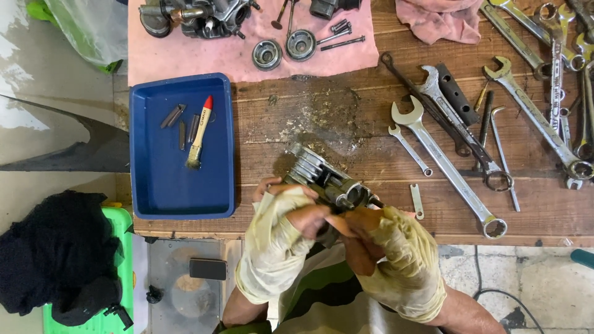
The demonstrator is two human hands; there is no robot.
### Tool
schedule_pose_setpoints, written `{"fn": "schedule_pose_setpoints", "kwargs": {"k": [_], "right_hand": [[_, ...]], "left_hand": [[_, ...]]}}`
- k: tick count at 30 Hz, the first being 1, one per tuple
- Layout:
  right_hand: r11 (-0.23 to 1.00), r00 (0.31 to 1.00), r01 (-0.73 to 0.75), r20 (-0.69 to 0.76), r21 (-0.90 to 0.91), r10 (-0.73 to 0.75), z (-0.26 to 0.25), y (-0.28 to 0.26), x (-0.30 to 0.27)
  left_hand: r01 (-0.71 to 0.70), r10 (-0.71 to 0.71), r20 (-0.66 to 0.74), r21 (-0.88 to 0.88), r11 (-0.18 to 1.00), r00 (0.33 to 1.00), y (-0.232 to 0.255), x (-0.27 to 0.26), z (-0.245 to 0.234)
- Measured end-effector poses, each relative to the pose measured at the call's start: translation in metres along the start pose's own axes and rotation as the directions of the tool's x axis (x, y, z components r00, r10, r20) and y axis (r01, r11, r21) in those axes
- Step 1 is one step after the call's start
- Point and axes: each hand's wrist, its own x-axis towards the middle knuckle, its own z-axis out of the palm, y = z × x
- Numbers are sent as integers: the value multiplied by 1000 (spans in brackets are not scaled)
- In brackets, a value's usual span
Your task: The person holds a metallic engine cylinder block, turning it to inspect the interior. They then use a pink cloth to wipe the inside surfaces and exterior of the cylinder block, cleaning off residue.
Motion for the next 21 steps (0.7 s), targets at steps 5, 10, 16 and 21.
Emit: {"fn": "schedule_pose_setpoints", "kwargs": {"k": [5, 10, 16, 21], "right_hand": [[971, 995, 89, -19, -222, -95, -11, -5, 9], [936, 984, 176, 77, -304, -159, -10, -4, 7], [893, 982, 188, 62, -409, -179, -4, -4, 5], [899, 988, 150, 26, -411, -153, 2, -6, 5]], "left_hand": [[24, -24, 51, 8, 1000, 998, 0, 17, -8], [-17, 13, 41, 107, 994, 999, 5, 24, -13], [-49, 48, 11, 147, 988, 999, -1, 28, -14], [-81, 79, 21, 161, 984, 997, -2, 32, -16]]}}
